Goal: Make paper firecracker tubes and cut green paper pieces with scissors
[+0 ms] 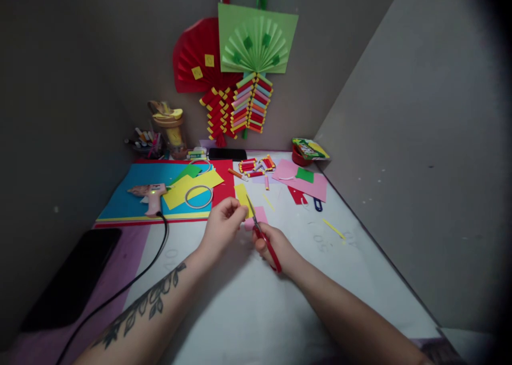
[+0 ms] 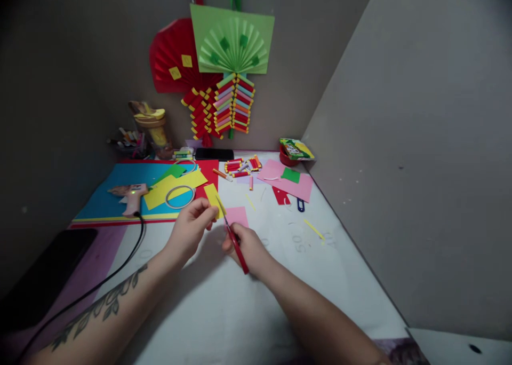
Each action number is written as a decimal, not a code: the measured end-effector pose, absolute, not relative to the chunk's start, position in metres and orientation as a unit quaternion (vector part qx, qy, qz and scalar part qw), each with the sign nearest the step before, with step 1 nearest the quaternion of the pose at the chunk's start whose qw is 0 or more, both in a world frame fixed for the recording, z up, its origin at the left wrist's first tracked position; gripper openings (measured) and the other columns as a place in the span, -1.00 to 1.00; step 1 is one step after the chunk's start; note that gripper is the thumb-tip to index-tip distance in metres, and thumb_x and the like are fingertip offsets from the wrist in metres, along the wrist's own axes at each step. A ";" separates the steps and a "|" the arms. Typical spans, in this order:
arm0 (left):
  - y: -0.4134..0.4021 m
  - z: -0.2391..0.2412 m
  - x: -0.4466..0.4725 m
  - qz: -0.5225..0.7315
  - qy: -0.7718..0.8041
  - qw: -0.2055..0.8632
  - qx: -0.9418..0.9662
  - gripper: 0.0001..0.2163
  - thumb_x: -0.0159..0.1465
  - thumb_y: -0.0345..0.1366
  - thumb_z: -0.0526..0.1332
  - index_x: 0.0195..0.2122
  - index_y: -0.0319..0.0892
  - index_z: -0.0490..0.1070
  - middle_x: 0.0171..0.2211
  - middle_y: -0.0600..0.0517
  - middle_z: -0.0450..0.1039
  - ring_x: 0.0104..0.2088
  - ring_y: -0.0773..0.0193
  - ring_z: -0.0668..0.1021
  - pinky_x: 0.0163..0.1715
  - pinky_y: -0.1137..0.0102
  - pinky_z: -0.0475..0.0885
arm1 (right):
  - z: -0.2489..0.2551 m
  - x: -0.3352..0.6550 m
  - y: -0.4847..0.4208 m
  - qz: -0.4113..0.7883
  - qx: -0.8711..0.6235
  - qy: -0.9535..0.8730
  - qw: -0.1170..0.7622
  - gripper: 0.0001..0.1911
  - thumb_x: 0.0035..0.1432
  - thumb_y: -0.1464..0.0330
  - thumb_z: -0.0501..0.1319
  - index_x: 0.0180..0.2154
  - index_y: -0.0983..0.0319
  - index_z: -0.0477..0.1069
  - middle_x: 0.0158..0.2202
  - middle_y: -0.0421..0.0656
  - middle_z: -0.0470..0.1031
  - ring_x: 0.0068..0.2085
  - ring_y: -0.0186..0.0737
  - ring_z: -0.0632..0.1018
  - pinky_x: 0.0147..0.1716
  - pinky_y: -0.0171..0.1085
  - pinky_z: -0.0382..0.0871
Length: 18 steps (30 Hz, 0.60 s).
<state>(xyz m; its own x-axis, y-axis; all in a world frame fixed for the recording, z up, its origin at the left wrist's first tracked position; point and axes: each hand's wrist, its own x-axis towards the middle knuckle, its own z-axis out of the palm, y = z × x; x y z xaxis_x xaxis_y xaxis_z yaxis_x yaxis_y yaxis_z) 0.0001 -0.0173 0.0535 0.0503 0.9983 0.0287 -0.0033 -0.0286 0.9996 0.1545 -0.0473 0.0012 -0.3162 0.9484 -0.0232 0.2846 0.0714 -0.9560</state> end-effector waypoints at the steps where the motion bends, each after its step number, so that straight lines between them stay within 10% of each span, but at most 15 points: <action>1: -0.017 0.053 0.000 0.496 0.479 0.506 0.518 -0.85 0.12 -0.28 0.18 -0.54 -0.18 0.27 -0.62 0.17 0.28 -0.61 0.45 0.30 -0.59 0.52 0.21 | 0.001 0.155 -0.047 0.489 -0.475 -0.650 0.337 -0.75 0.04 0.16 0.14 -0.44 0.22 0.22 -0.53 -0.26 0.30 -0.57 -0.42 0.27 -0.60 -0.43 0.16; 18: -0.017 0.051 0.000 0.501 0.479 0.501 0.519 -0.86 0.12 -0.28 0.18 -0.53 -0.19 0.27 -0.61 0.17 0.28 -0.61 0.46 0.29 -0.57 0.51 0.19 | 0.010 0.155 -0.046 0.489 -0.494 -0.645 0.317 -0.77 0.00 0.20 0.16 -0.48 0.22 0.22 -0.59 -0.28 0.24 -0.57 -0.39 0.27 -0.59 -0.41 0.16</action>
